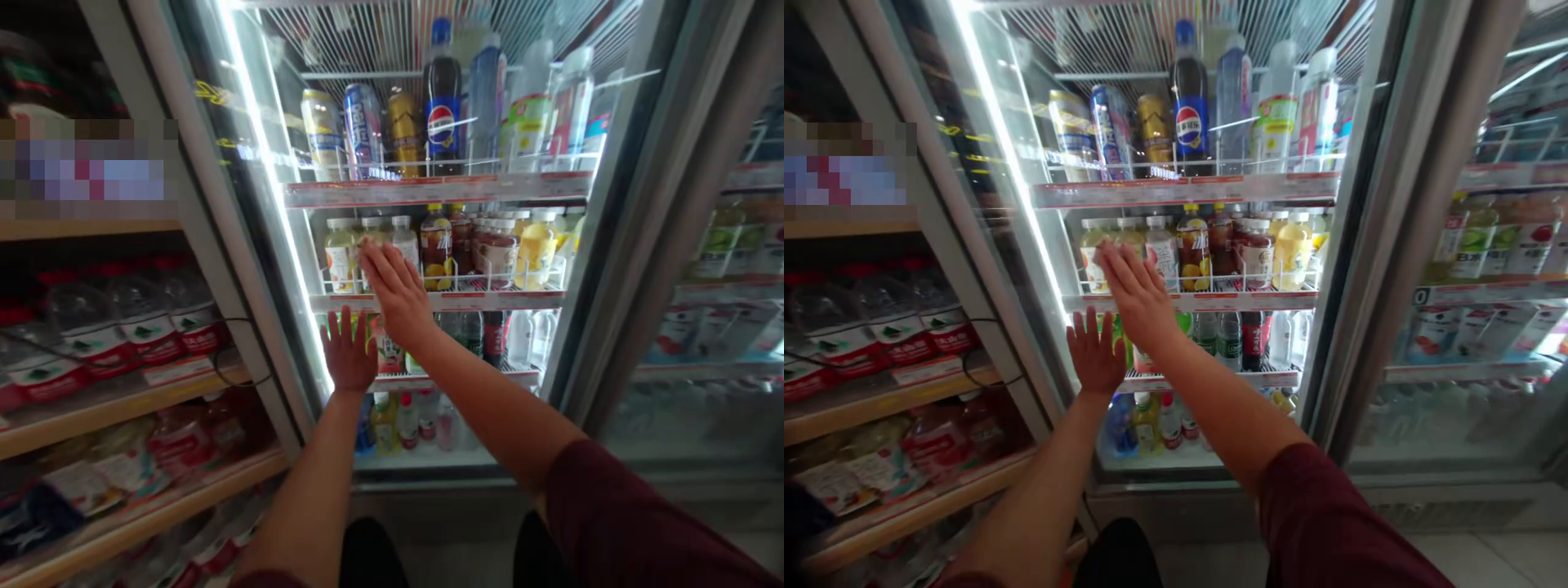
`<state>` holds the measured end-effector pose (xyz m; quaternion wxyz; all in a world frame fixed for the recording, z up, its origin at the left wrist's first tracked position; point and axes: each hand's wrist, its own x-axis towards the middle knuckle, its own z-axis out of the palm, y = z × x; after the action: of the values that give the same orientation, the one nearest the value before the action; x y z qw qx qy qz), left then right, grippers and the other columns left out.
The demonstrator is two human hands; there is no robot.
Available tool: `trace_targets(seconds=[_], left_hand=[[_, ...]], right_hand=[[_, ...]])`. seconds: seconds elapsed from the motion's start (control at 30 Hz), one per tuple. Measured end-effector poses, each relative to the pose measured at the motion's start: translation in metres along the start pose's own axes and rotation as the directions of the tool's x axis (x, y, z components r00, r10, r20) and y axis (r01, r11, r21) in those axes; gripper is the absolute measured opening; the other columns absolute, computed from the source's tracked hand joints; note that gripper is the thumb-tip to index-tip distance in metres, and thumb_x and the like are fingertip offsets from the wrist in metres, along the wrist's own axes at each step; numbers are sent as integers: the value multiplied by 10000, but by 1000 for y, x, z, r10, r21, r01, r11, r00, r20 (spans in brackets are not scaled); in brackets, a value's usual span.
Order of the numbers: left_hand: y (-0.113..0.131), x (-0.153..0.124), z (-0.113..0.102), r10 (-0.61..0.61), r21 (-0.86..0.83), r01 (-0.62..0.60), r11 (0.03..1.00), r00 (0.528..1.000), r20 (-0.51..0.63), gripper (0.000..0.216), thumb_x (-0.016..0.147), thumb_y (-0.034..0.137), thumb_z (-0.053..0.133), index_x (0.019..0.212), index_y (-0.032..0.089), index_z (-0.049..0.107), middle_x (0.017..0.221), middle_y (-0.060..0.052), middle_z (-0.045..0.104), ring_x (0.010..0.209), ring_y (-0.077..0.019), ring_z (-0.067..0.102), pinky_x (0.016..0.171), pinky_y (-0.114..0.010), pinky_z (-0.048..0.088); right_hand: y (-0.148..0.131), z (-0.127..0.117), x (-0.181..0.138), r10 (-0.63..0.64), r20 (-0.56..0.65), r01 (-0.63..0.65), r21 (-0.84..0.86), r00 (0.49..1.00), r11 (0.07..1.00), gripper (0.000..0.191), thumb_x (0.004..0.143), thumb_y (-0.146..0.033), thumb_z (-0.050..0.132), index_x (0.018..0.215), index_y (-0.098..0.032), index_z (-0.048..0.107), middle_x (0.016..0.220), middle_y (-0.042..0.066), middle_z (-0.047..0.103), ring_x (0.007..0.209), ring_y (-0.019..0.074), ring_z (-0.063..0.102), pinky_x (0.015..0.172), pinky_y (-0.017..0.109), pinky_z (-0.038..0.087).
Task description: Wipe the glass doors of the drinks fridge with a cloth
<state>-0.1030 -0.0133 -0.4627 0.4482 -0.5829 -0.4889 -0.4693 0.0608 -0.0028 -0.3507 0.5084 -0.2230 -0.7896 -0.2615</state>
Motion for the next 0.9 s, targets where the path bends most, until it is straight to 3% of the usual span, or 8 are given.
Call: trace_targets(seconds=[0.17, 0.23, 0.37, 0.43, 0.6, 0.67, 0.8, 0.9], left_hand=[[-1, -1, 2, -66, -22, 67, 998, 997, 41, 570, 1024, 394, 444, 1576, 259, 395, 1686, -103, 264, 1608, -270, 45, 1308, -582, 72], [-1, -1, 2, -80, -21, 81, 997, 996, 47, 566, 1024, 413, 441, 1568, 262, 407, 1685, -98, 273, 1608, -286, 61, 1304, -594, 81], [0, 0, 2, -69, 6, 68, 998, 997, 29, 579, 1014, 413, 447, 1565, 236, 415, 1672, -130, 297, 1604, -307, 92, 1292, -611, 109], [0, 1, 2, -75, -2, 76, 997, 996, 40, 583, 1008, 414, 452, 1560, 225, 426, 1663, -145, 313, 1604, -306, 94, 1293, -607, 102], [-1, 1, 2, -108, -31, 110, 993, 993, 55, 582, 996, 427, 457, 1536, 211, 461, 1650, -149, 340, 1601, -314, 110, 1290, -615, 95], [-1, 1, 3, -103, -19, 104, 994, 993, 57, 588, 993, 428, 456, 1534, 199, 462, 1656, -155, 326, 1602, -316, 108, 1288, -615, 95], [0, 1, 3, -109, -22, 111, 994, 992, 66, 599, 992, 425, 452, 1543, 191, 447, 1672, -157, 286, 1604, -313, 91, 1293, -605, 77], [0, 1, 2, -105, -9, 106, 994, 992, 75, 603, 989, 418, 451, 1548, 192, 439, 1676, -155, 274, 1604, -313, 84, 1293, -604, 84]], right_hand=[[3, 7, -45, -184, 22, 185, -102, 983, 977, 540, 1017, -177, 421, 1556, -189, 433, 1632, -23, 426, 1561, 170, 300, 1326, 333, 173], [12, 2, -49, -212, 52, 217, -121, 976, 969, 544, 1012, -169, 423, 1555, -203, 436, 1626, -36, 433, 1563, 163, 297, 1325, 329, 183], [42, -21, -31, -4, -53, -2, -110, 999, 994, 611, 1010, -108, 378, 1609, -216, 324, 1653, -5, 391, 1592, 168, 217, 1321, 395, 213], [54, -29, -41, 47, -95, -57, -100, 994, 993, 655, 1007, -92, 378, 1633, -234, 249, 1655, 13, 388, 1597, 165, 201, 1316, 404, 225], [65, -32, -116, -121, -6, 120, -81, 993, 989, 678, 995, -63, 379, 1637, -218, 223, 1571, 11, 517, 1572, 138, 270, 1307, 337, 227], [74, -39, -125, -155, 47, 158, -65, 987, 985, 680, 994, -63, 386, 1634, -234, 230, 1572, 3, 516, 1564, 136, 291, 1307, 346, 238], [107, -60, -99, 46, -42, -50, -82, 998, 995, 703, 1008, -69, 380, 1641, -289, 168, 1634, 17, 424, 1582, 176, 251, 1309, 438, 267], [118, -66, -111, 108, -136, -120, -86, 985, 989, 708, 1017, -70, 378, 1642, -312, 149, 1644, 33, 408, 1578, 203, 269, 1286, 473, 331]])
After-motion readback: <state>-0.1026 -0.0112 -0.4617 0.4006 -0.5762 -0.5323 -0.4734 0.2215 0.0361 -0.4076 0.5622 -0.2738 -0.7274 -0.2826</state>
